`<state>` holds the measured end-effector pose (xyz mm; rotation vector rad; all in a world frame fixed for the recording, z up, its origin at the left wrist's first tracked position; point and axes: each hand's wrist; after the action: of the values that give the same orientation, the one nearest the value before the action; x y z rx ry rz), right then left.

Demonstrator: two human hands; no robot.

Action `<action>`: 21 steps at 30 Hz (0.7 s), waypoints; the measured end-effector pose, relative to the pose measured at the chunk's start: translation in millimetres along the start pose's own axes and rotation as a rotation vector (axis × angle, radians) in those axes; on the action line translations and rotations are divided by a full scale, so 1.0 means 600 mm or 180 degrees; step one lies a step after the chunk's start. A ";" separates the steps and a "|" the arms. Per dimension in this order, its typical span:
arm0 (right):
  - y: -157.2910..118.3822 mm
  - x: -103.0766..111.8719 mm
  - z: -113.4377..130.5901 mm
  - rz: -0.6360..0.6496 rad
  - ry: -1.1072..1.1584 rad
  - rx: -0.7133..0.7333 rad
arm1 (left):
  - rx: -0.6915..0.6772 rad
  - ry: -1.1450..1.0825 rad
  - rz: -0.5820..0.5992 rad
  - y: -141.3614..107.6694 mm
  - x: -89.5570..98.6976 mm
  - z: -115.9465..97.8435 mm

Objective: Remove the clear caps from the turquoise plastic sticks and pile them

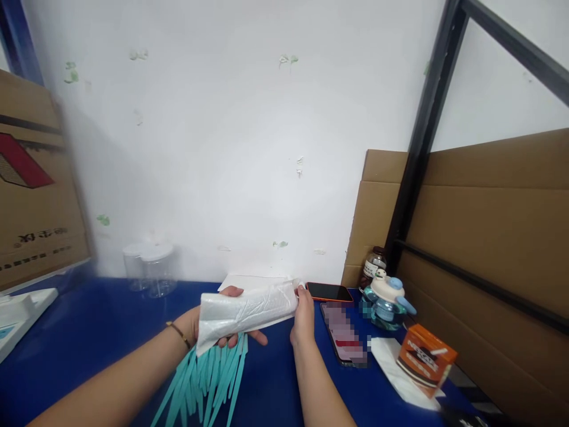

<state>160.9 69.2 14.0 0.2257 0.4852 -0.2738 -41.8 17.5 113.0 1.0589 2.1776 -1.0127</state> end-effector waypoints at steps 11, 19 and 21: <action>0.037 0.023 -0.021 -0.0283 0.1499 -0.0927 | -0.0612 0.1045 -0.0269 0.032 -0.079 -0.044; 0.063 0.044 -0.030 -0.0877 0.2054 -0.1206 | -0.1586 0.3298 -0.1524 0.026 -0.102 -0.031; 0.068 0.049 -0.032 -0.0822 0.2077 -0.1211 | -0.1672 0.3666 -0.1612 0.022 -0.114 -0.028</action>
<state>190.1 106.7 -10.9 -0.1322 1.2032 -0.3525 5.9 6.8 165.8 0.9257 3.4606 0.1944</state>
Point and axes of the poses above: each hand's wrist, its own y-axis towards the middle knuckle, its own x-axis out of the back of the hand, z = x × y, and after that the axes turned 2 degrees about z, right-handed
